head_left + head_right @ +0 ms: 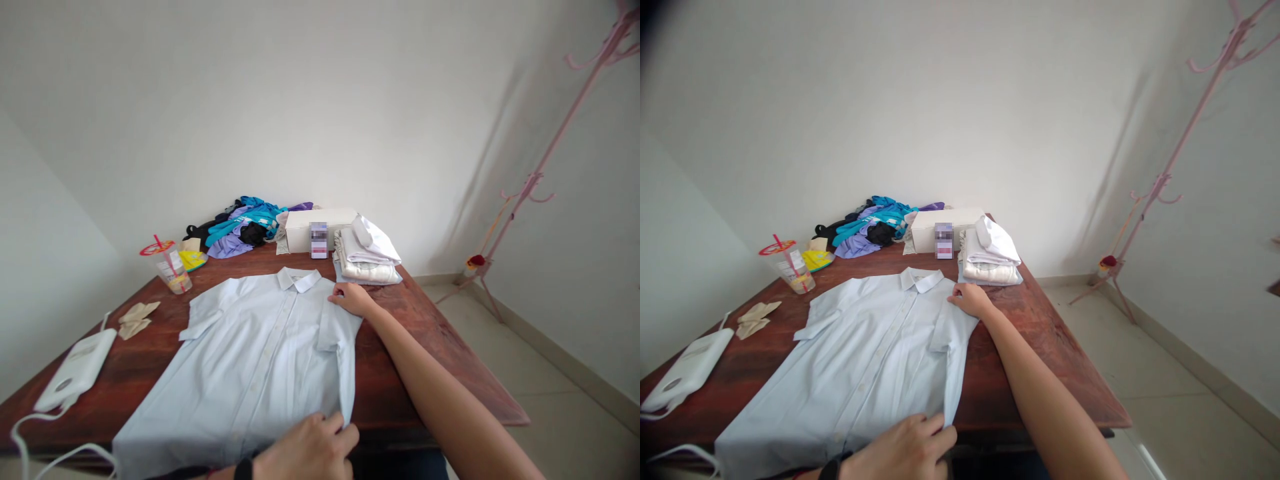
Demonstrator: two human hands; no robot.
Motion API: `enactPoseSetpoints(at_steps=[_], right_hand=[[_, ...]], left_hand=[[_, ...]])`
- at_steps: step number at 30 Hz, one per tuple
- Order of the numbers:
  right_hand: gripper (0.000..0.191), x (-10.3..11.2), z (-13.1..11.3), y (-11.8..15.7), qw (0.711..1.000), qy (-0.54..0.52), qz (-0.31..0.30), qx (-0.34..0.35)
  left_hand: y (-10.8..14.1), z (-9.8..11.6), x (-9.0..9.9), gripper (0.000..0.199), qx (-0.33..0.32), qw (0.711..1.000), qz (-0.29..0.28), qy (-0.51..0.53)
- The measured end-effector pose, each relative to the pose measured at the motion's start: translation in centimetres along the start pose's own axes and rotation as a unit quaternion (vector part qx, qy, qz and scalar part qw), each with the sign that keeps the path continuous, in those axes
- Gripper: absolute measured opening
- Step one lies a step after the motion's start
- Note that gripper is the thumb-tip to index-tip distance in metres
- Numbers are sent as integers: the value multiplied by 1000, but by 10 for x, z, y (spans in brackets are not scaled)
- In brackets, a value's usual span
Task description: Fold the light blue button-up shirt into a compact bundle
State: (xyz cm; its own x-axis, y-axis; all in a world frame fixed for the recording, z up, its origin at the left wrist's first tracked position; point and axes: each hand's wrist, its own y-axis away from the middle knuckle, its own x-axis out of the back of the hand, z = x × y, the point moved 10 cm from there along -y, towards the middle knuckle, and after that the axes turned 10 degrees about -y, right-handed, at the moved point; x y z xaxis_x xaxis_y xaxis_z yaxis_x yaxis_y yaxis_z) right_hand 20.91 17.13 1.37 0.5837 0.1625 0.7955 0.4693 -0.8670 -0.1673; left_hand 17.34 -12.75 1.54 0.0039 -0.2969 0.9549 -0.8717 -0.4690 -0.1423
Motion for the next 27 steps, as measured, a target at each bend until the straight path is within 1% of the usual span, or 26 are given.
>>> enactPoseSetpoints(at_steps=[3, 5, 7, 9, 10, 12, 15, 16, 18, 20, 23, 25, 27], right_hand=[[20, 1, 0, 0, 1000, -4, 5, 4], [20, 1, 1, 0, 1000, -6, 6, 5], [20, 1, 2, 0, 1000, -8, 10, 6], [20, 2, 3, -1, 1000, -10, 15, 6], [20, 1, 4, -1, 1000, -12, 19, 5], [20, 1, 6, -3, 1000, -16, 23, 4], [20, 0, 9, -4, 999, -21, 24, 4], [20, 0, 9, -4, 999, -23, 24, 5], [20, 0, 9, -5, 999, -26, 25, 9], [20, 1, 8, -5, 999, -31, 25, 14], [20, 2, 6, -6, 999, -38, 27, 22], [19, 3, 6, -6, 998, -43, 28, 25], [19, 3, 6, -5, 998, -46, 28, 28]], left_hand=[[6, -4, -9, 35, 66, 997, 22, 22], [12, -8, -7, 30, 120, 991, 58, 30], [21, -19, -2, 19, 200, 973, 102, 43], [31, -31, 2, 11, 291, 947, 122, 59], [36, -38, 1, 9, 336, 933, 113, 69], [44, -47, -6, 12, 410, 906, 60, 90], [50, -52, -18, 15, 477, 871, -38, 117], [50, -51, -21, 15, 486, 863, -63, 122], [46, -50, -23, 12, 490, 857, -89, 131], [38, -48, -21, 5, 477, 862, -84, 152], [29, -47, -10, 11, 455, 867, -28, 202], [29, -48, -1, 15, 448, 862, 17, 236], [31, -48, 5, 16, 444, 854, 48, 266]])
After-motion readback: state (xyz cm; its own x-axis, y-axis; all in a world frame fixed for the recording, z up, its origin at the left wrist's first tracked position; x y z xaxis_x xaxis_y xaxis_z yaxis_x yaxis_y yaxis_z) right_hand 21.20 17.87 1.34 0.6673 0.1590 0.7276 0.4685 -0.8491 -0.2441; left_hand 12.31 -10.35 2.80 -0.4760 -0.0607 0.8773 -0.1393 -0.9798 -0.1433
